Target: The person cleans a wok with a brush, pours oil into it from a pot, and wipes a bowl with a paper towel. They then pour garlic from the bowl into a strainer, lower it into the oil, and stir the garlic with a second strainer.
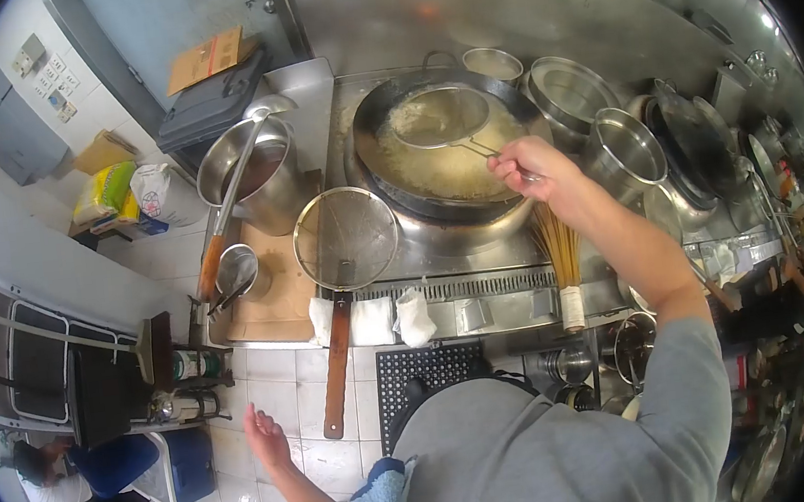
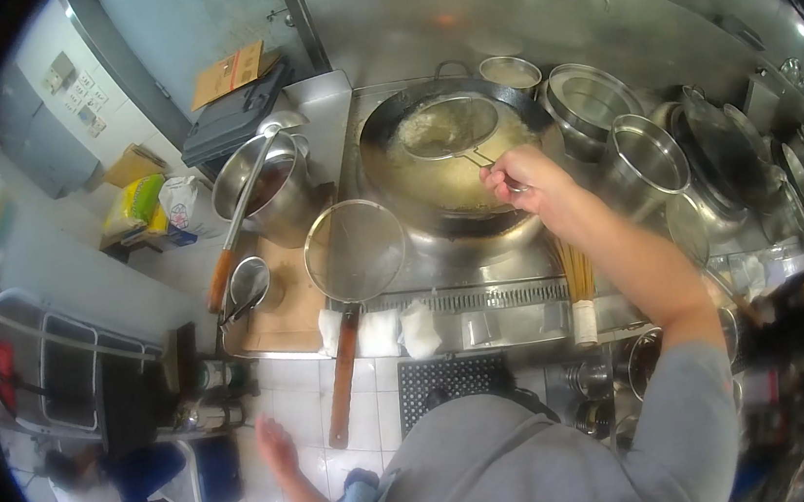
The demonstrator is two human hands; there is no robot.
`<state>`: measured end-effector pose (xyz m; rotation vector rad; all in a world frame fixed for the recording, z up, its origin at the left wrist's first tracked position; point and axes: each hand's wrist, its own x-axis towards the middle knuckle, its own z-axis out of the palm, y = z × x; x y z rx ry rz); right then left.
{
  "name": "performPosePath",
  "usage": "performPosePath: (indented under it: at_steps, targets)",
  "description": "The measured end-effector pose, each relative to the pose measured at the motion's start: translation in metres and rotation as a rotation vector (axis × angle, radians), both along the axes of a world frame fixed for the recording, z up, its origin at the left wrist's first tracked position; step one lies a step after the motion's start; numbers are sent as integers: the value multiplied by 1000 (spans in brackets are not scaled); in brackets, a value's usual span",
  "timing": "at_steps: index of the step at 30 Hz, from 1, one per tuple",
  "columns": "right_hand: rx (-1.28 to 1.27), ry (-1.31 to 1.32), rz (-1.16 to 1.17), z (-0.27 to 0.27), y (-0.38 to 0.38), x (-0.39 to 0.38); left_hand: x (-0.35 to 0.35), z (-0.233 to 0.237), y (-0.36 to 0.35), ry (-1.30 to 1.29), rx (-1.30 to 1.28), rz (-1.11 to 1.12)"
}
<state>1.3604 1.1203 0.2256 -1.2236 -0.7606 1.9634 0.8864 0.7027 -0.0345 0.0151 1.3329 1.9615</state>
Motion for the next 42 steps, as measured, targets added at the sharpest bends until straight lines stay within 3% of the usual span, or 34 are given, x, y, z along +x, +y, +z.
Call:
performPosePath:
  at_steps: [3,7,11,15,19,20,25,29,30,33,34,36,42]
  targets:
    - [-1,12,-17,-9,9,3,51,88,45,163,-5,-21]
    - [22,68,-47,-6,5,-2,102,141,89,190,160,-284]
    - [122,-15,56,-28,5,5,184,179,147,117,134,-535]
    - [214,80,-18,-39,-10,10,255,196,197,171,212,-1000]
    - [258,92,-101,-47,-31,12,302,216,238,134,217,-1255]
    - [341,122,16,-72,-24,18,312,221,248,77,206,-1267]
    - [335,310,-174,-67,-71,-11,332,227,282,-191,136,-1330]
    - [335,392,-164,-81,-84,-40,319,219,301,-199,69,-1288]
    - [387,328,-129,-93,-79,-44,325,247,295,-78,22,-1177]
    - [382,384,-43,-109,-64,-60,283,239,325,-1,102,-1257]
    - [394,279,7,-110,-61,-61,274,242,330,61,94,-1257]
    - [513,153,88,-80,-80,-52,262,250,339,191,81,-1251]
    - [578,-38,325,-90,-126,9,231,291,339,254,79,-1194]
